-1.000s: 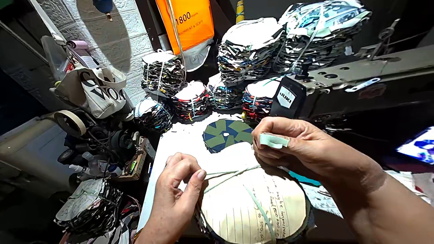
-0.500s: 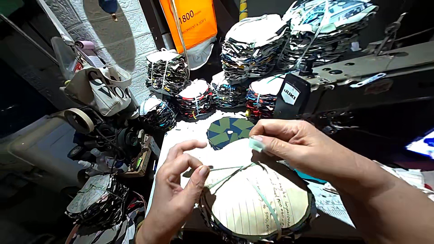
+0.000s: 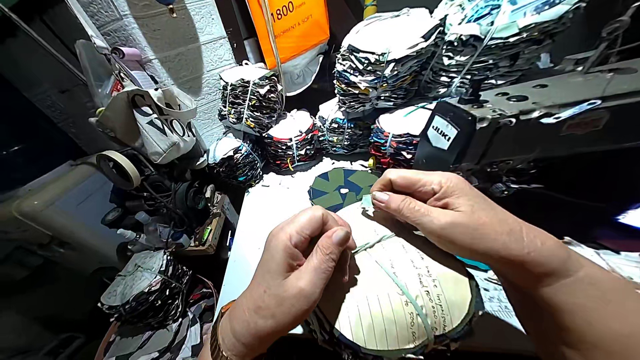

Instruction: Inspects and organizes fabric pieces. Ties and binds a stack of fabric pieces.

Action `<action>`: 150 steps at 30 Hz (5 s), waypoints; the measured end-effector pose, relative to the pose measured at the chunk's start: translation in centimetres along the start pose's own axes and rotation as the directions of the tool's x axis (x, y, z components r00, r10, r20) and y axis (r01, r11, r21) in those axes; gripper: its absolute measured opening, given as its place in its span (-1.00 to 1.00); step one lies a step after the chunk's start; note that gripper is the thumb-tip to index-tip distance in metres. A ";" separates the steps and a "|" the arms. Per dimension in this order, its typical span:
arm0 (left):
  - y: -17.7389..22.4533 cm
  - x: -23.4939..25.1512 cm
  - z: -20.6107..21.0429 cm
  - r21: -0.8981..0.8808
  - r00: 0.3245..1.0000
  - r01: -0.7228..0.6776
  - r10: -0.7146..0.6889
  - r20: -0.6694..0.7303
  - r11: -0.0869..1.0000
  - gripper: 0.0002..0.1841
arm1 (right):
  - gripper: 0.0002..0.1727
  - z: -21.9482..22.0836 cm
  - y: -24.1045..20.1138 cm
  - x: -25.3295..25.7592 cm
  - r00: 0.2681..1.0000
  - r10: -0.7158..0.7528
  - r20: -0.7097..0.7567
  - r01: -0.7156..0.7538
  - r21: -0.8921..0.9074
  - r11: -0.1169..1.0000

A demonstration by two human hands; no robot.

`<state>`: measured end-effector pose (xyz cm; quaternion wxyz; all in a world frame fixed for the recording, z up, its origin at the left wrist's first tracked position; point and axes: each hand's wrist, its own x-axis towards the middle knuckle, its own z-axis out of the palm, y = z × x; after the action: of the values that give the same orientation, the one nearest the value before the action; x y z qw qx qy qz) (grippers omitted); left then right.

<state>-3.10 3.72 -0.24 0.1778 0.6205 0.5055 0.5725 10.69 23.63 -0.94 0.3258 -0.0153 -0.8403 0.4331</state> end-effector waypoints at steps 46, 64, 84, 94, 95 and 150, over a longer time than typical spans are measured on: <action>4.2 -1.6 0.7 0.804 0.894 -0.344 -0.091 0.438 0.485 -0.83 | -0.77 0.3 0.6 -2.0 0.935 0.189 -0.299 -0.174 0.074 0.982; 3.5 -2.2 0.7 0.805 0.905 -0.366 -0.023 0.425 0.467 -0.82 | -0.80 -2.2 0.7 -5.7 0.991 -0.124 0.040 0.125 -0.570 0.812; 3.4 -2.3 0.9 0.798 0.910 -0.361 -0.005 0.415 0.483 -0.80 | -0.73 -2.7 -1.0 -3.1 0.989 0.018 0.147 0.013 -0.210 0.978; 3.4 -2.4 0.7 0.788 0.912 -0.350 -0.007 0.410 0.507 -0.81 | -0.78 -3.0 -1.8 -3.2 0.945 -0.255 0.206 0.328 -0.595 0.734; 3.4 -2.5 0.6 0.788 0.912 -0.353 -0.002 0.410 0.505 -0.81 | -0.78 -3.2 -2.0 -3.3 0.944 -0.239 0.229 0.329 -0.568 0.754; 2.8 -2.6 -1.5 0.447 0.961 -0.215 0.105 0.257 0.868 -0.80 | -0.79 3.0 -0.6 -2.7 0.986 -0.167 0.022 0.163 0.117 0.980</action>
<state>-2.77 -0.15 1.07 0.0293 0.7456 0.5524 0.3715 11.31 20.25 -3.18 0.3474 0.0802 -0.8176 0.4522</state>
